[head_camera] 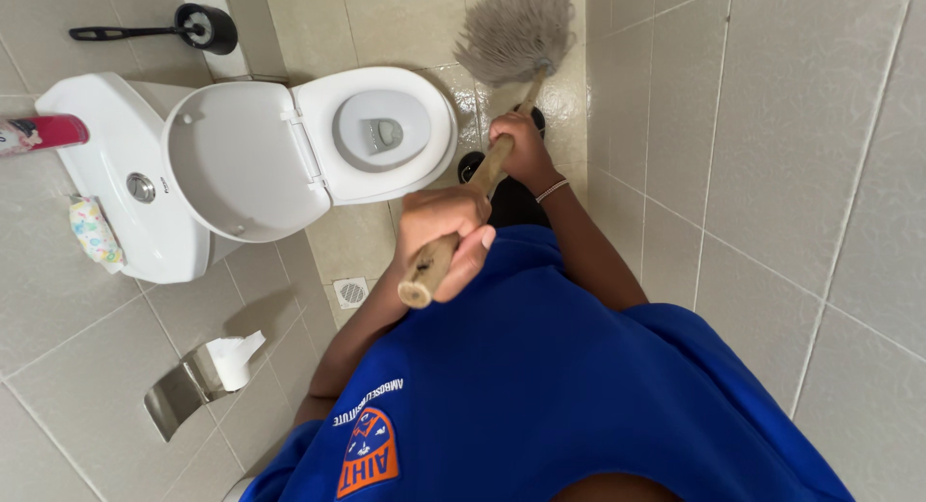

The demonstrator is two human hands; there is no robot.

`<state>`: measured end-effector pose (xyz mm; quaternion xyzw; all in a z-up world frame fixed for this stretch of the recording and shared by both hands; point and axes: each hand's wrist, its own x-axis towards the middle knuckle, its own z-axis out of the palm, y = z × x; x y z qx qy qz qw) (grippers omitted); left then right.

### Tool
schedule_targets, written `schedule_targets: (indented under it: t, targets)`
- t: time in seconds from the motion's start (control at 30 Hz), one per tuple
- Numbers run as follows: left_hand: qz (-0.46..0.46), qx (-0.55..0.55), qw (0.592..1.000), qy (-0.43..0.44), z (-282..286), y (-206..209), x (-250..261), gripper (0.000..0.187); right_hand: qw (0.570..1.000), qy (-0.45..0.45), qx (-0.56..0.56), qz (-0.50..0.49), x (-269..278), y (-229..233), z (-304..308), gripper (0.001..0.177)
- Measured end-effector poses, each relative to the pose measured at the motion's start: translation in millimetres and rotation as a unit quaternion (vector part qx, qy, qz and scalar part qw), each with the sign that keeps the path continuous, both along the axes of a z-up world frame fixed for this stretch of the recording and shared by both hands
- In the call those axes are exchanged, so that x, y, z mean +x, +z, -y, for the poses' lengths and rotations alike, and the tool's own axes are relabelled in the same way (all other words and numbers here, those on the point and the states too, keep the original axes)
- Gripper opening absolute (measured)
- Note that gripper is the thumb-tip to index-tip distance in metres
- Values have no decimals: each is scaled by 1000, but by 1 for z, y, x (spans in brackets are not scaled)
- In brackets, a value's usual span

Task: The person wipes a toilet rim with paper, flushes the toilet, and mops the bathroom floor using a mop.

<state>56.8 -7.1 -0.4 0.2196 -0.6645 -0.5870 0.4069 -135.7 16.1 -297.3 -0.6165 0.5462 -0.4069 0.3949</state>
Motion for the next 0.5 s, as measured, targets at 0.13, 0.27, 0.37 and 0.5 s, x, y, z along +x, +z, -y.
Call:
schedule_targets:
  t: [0.13,0.27,0.37,0.5]
  targets:
    - [13,24,1000,-9,8,-2,-1,29,998,-50,12,-29,-3,4,-20,17]
    - [37,11,996,-78,12,7,1,33,996,-86,16,-5,2,14,-28,21]
    - [49,-12,992,-114,10,15,1,38,995,-98,3,28,17,18,-25,24]
    - [46,-39,984,-168,-6,27,0,39,996,-67,-48,44,33,13,-21,28]
